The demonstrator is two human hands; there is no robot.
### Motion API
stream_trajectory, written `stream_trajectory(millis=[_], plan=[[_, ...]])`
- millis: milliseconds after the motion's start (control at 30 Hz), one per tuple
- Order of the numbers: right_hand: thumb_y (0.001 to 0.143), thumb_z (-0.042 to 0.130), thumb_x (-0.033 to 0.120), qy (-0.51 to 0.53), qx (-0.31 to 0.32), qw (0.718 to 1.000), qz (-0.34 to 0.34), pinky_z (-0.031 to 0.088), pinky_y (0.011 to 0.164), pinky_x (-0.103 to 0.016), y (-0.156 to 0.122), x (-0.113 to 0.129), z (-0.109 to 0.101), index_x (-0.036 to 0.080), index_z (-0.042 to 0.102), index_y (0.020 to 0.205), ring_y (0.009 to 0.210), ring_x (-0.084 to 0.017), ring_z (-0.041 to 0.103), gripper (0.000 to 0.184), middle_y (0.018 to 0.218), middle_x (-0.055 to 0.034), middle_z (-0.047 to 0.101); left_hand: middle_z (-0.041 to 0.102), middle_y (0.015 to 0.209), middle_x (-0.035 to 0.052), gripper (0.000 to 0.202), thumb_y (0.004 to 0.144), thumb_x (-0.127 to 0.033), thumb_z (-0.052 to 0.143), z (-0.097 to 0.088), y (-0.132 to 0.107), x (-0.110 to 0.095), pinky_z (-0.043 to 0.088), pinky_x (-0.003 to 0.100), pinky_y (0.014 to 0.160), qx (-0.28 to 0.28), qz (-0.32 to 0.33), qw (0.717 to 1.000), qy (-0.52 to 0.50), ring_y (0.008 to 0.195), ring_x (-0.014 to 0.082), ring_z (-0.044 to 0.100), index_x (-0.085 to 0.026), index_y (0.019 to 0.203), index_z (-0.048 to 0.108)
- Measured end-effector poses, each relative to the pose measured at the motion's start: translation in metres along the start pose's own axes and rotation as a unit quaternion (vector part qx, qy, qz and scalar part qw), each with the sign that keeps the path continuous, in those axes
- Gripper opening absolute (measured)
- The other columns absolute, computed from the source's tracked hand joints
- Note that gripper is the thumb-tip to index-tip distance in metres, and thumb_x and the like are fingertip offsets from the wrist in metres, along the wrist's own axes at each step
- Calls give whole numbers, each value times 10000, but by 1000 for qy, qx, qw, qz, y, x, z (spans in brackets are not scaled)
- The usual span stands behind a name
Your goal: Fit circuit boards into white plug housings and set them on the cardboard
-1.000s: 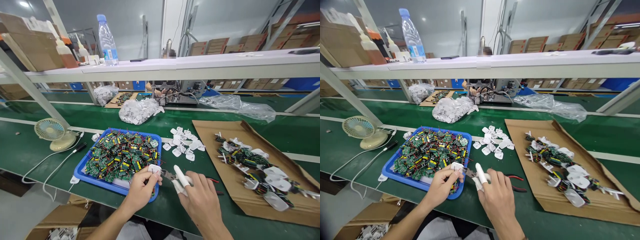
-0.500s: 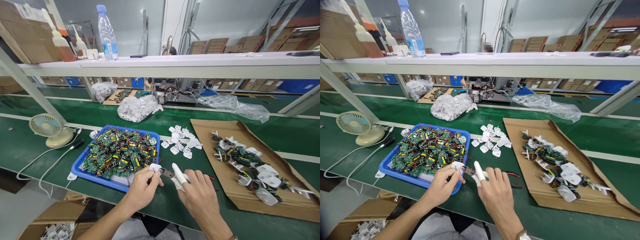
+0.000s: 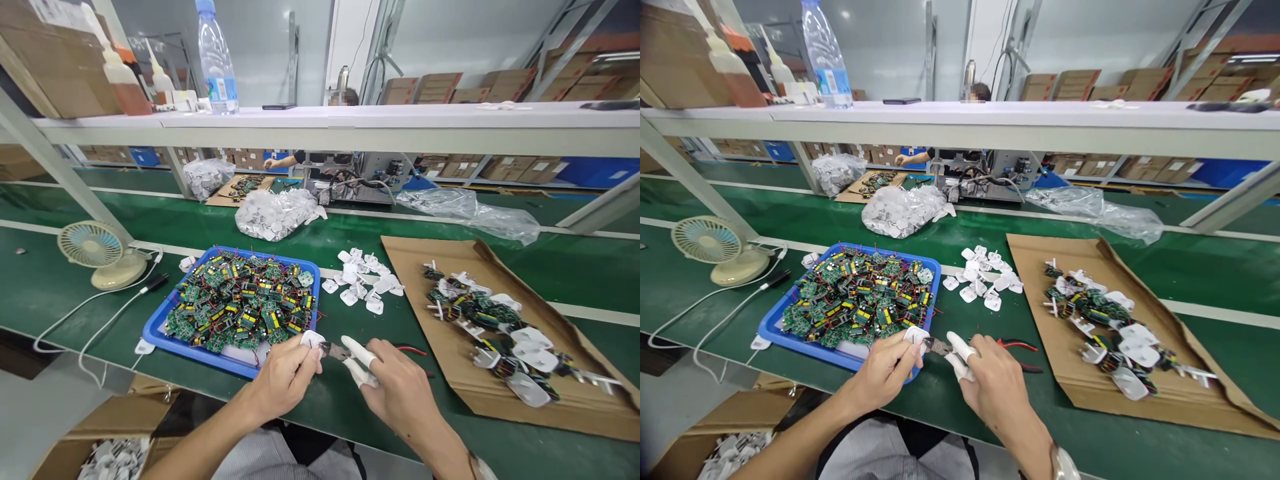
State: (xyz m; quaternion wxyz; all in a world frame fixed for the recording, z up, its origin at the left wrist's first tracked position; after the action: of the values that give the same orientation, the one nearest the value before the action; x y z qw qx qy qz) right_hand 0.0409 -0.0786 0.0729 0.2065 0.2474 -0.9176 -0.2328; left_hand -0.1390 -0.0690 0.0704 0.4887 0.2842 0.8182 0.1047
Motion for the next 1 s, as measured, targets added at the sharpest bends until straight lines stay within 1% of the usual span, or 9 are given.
stream_trajectory(millis=[100, 167, 200, 267, 333, 433, 533, 700, 1000], plan=[[935, 543, 277, 196, 77, 973, 97, 405, 507, -217, -5, -8, 11, 208, 732, 1008, 554, -119, 486, 215, 690, 7, 592, 588, 653, 37, 508, 1074, -351, 319, -1, -1, 16, 480, 275, 683, -6, -41, 999, -34, 719, 168, 603, -186, 684, 599], [955, 557, 352, 255, 72, 954, 141, 422, 486, -212, -7, -9, 11, 213, 721, 1115, 532, -107, 500, 268, 744, 6, 638, 581, 614, 29, 531, 1074, -372, 318, -2, -3, 26, 491, 273, 683, -6, -81, 995, -57, 714, 169, 610, -192, 655, 589], [953, 567, 354, 256, 54, 955, 139, 446, 507, -218, -6, -8, 8, 216, 706, 1165, 561, -113, 531, 289, 796, -6, 660, 579, 602, 24, 528, 1072, -378, 328, -1, -3, 29, 490, 270, 674, 0, -94, 994, -64, 698, 166, 607, -192, 655, 594], [943, 570, 298, 213, 11, 973, 89, 498, 600, -248, -3, -1, 0, 219, 665, 1247, 683, -145, 597, 329, 894, -36, 677, 585, 602, 22, 506, 1067, -377, 350, 0, -4, 29, 489, 266, 667, 22, -101, 992, -74, 687, 163, 607, -187, 685, 622], [910, 553, 205, 121, -21, 992, 21, 507, 685, -300, 0, 8, -6, 217, 651, 1253, 785, -182, 602, 356, 938, -59, 668, 599, 621, 27, 484, 1063, -371, 364, 2, -4, 24, 492, 266, 676, 38, -96, 992, -78, 701, 165, 613, -182, 719, 647], [824, 559, 108, -48, -53, 997, -20, 462, 735, -352, 3, 15, -7, 208, 701, 1052, 832, -219, 555, 286, 950, -82, 649, 597, 615, 28, 472, 1060, -352, 375, 3, -3, 16, 488, 267, 690, 40, -93, 993, -63, 713, 169, 609, -181, 718, 653], [759, 582, 64, -139, -62, 988, -33, 439, 824, -388, 3, 20, -6, 209, 679, 808, 913, -243, 536, 181, 979, -100, 638, 586, 626, 23, 468, 1055, -328, 385, 2, -2, 11, 468, 261, 667, 30, -104, 993, -35, 691, 161, 595, -183, 692, 642], [813, 590, 119, -184, -76, 977, -73, 427, 898, -428, 0, 31, -8, 208, 592, 632, 1001, -259, 526, 202, 1035, -118, 636, 632, 728, 32, 442, 1050, -284, 373, 2, -2, 7, 455, 266, 684, 18, -127, 992, -3, 708, 153, 607, -182, 702, 626], [864, 528, 111, -230, -56, 968, -79, 410, 947, -448, 1, 37, -4, 203, 617, 643, 1020, -256, 545, 256, 1065, -130, 660, 665, 786, 34, 380, 1036, -236, 372, 5, -4, 8, 447, 289, 696, 36, -137, 990, 12, 752, 170, 629, -195, 752, 622]])
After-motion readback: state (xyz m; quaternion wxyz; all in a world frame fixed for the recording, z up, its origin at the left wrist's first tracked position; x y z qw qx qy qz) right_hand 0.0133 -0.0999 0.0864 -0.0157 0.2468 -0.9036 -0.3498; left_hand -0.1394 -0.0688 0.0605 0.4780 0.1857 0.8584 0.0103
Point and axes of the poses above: each hand's wrist, its own y-axis towards the middle knuckle, its own z-axis out of the palm, x = y × z, the point moved 7 cm from there along y, towards the middle knuckle
